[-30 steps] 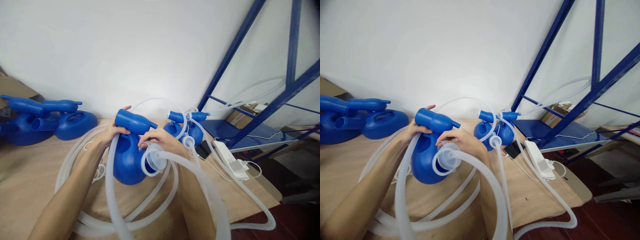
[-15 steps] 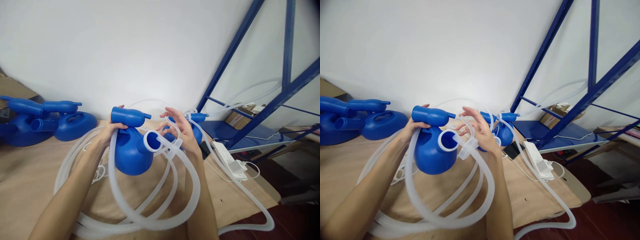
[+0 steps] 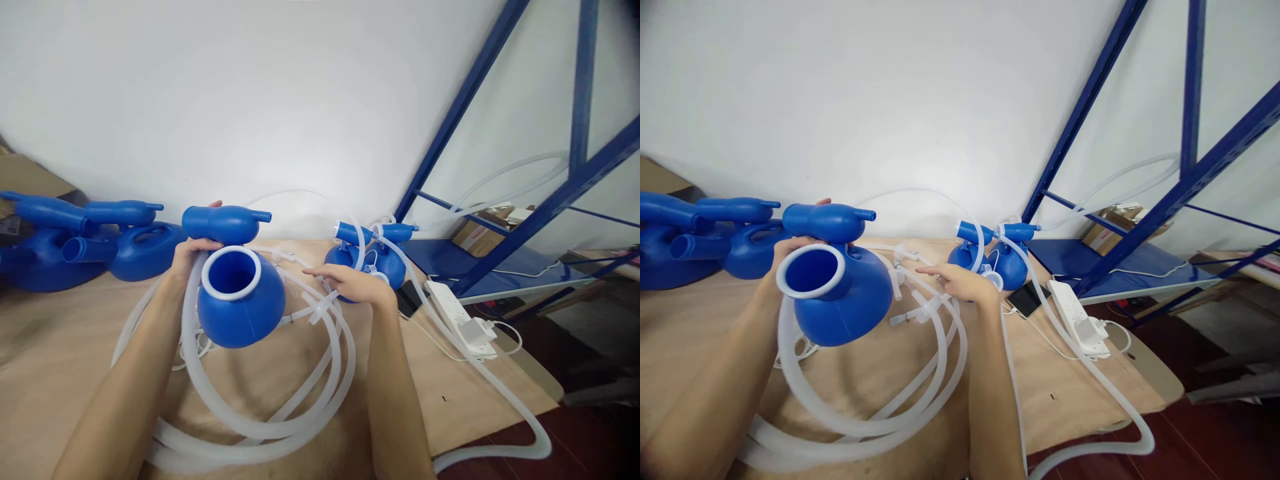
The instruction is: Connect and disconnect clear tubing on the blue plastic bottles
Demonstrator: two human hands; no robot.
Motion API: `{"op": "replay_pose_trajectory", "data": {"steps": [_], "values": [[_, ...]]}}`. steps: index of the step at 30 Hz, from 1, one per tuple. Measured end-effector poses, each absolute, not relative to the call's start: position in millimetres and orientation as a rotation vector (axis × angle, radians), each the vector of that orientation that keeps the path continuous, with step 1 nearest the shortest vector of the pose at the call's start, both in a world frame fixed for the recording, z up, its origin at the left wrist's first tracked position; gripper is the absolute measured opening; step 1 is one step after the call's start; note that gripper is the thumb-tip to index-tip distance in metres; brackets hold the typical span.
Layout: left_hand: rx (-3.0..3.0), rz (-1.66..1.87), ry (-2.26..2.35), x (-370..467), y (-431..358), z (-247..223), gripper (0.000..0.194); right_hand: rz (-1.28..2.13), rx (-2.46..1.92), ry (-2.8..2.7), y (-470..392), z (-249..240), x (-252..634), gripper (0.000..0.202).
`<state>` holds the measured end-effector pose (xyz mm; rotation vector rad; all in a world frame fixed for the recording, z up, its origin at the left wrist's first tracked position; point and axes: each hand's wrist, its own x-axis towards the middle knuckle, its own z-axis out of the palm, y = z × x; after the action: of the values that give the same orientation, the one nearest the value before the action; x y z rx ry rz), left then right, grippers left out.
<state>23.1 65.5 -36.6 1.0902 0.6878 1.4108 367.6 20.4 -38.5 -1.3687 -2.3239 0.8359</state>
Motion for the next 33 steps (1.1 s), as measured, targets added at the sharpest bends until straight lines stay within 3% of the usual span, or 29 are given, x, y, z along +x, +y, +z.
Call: {"op": "replay_pose_trajectory", "data": {"steps": [2, 4, 6, 8, 15, 19, 23, 27, 33], "values": [[1.089, 1.391, 0.702, 20.7, 67.1, -38.1, 0.107, 0.534, -1.535, -2.273, 14.2, -31.2, 353.2, 0.066], [1.077, 1.392, 0.708, 21.5, 68.6, -40.3, 0.103, 0.381, -1.401, -2.203, 2.4, -16.7, 336.1, 0.053], [1.085, 1.391, 0.713, 23.6, 69.4, -42.2, 0.098, 0.488, -1.019, -2.174, -11.4, -0.3, 318.4, 0.03], [1.114, 1.388, 0.723, 25.2, 69.5, -43.0, 0.095, 0.566, -0.792, -2.102, -23.1, 11.7, 301.4, 0.019], [1.162, 1.336, 0.773, 18.4, 69.4, -40.4, 0.1, 0.438, -0.831, -2.152, -35.9, 10.3, 268.0, 0.034], [1.191, 1.393, 0.823, 20.0, 70.3, -38.9, 0.092, -0.042, -0.686, -2.266, -51.7, 11.5, 259.6, 0.014], [1.315, 1.403, 0.859, 29.2, 66.9, -36.2, 0.091, -0.36, -0.795, -2.341, -66.3, 11.9, 247.6, 0.029], [1.387, 1.419, 0.886, 33.6, 64.1, -33.8, 0.094, -0.256, -1.081, -2.264, -67.0, 9.1, 249.8, 0.021], [1.621, 1.454, 0.971, 23.1, 65.9, -31.6, 0.092, 0.21, -1.19, -2.282, -58.5, 9.4, 265.2, 0.013]]}}
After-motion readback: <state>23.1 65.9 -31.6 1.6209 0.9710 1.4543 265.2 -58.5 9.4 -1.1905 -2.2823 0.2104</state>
